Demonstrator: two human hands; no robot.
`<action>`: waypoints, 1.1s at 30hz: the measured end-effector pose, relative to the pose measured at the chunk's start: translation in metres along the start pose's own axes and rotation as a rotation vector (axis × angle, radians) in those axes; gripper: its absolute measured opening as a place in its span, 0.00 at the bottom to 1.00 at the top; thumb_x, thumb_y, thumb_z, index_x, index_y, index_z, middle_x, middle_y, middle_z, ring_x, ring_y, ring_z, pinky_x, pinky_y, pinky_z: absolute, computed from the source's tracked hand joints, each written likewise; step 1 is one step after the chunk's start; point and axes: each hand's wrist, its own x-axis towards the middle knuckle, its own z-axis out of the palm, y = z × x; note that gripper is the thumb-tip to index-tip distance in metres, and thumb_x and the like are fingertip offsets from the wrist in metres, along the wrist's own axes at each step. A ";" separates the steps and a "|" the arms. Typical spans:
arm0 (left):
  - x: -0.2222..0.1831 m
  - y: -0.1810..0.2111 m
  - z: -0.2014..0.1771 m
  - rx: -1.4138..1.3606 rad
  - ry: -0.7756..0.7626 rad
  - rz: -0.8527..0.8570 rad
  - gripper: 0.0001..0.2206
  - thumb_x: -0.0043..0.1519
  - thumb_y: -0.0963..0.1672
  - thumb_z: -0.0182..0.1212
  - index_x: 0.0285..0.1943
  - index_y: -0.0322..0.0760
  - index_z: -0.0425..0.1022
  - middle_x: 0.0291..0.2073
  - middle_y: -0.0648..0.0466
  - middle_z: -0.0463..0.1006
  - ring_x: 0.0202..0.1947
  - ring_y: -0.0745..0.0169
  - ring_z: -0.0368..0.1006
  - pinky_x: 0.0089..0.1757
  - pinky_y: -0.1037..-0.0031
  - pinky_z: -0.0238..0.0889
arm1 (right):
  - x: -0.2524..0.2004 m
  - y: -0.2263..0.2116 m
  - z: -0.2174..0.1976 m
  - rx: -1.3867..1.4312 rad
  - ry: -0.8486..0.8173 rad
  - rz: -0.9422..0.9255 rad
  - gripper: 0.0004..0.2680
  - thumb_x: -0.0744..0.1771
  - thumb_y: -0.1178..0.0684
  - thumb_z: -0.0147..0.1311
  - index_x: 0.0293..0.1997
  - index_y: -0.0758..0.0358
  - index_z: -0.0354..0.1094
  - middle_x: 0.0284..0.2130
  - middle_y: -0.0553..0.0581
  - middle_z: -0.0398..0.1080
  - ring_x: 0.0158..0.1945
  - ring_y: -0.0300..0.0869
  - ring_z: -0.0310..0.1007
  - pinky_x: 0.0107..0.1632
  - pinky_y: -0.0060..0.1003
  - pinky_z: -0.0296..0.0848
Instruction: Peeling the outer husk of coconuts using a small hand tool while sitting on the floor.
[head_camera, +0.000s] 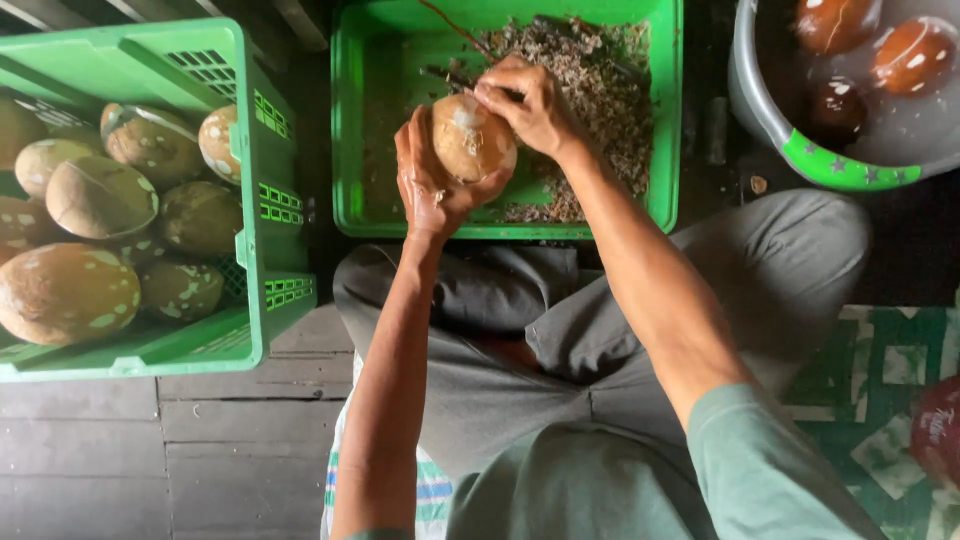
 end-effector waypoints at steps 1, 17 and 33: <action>0.010 0.005 -0.001 -0.004 0.007 0.014 0.49 0.40 0.50 0.84 0.69 0.34 0.56 0.56 0.40 0.68 0.53 0.42 0.73 0.50 0.59 0.72 | 0.003 -0.025 -0.002 -0.008 0.007 -0.012 0.10 0.70 0.50 0.55 0.37 0.67 0.76 0.39 0.62 0.73 0.38 0.47 0.71 0.44 0.43 0.74; 0.000 0.004 0.010 0.027 0.049 -0.032 0.45 0.42 0.48 0.82 0.68 0.34 0.57 0.54 0.39 0.69 0.50 0.41 0.73 0.48 0.59 0.72 | -0.024 -0.082 0.000 -0.071 0.092 -0.172 0.07 0.68 0.52 0.58 0.41 0.66 0.77 0.37 0.58 0.67 0.37 0.42 0.63 0.39 0.33 0.67; 0.011 0.015 -0.003 -0.023 -0.023 0.009 0.43 0.42 0.48 0.82 0.64 0.29 0.61 0.53 0.40 0.70 0.52 0.45 0.71 0.51 0.60 0.72 | -0.030 -0.046 0.004 0.364 0.113 -0.062 0.07 0.70 0.54 0.54 0.42 0.68 0.74 0.39 0.56 0.65 0.35 0.40 0.60 0.36 0.32 0.64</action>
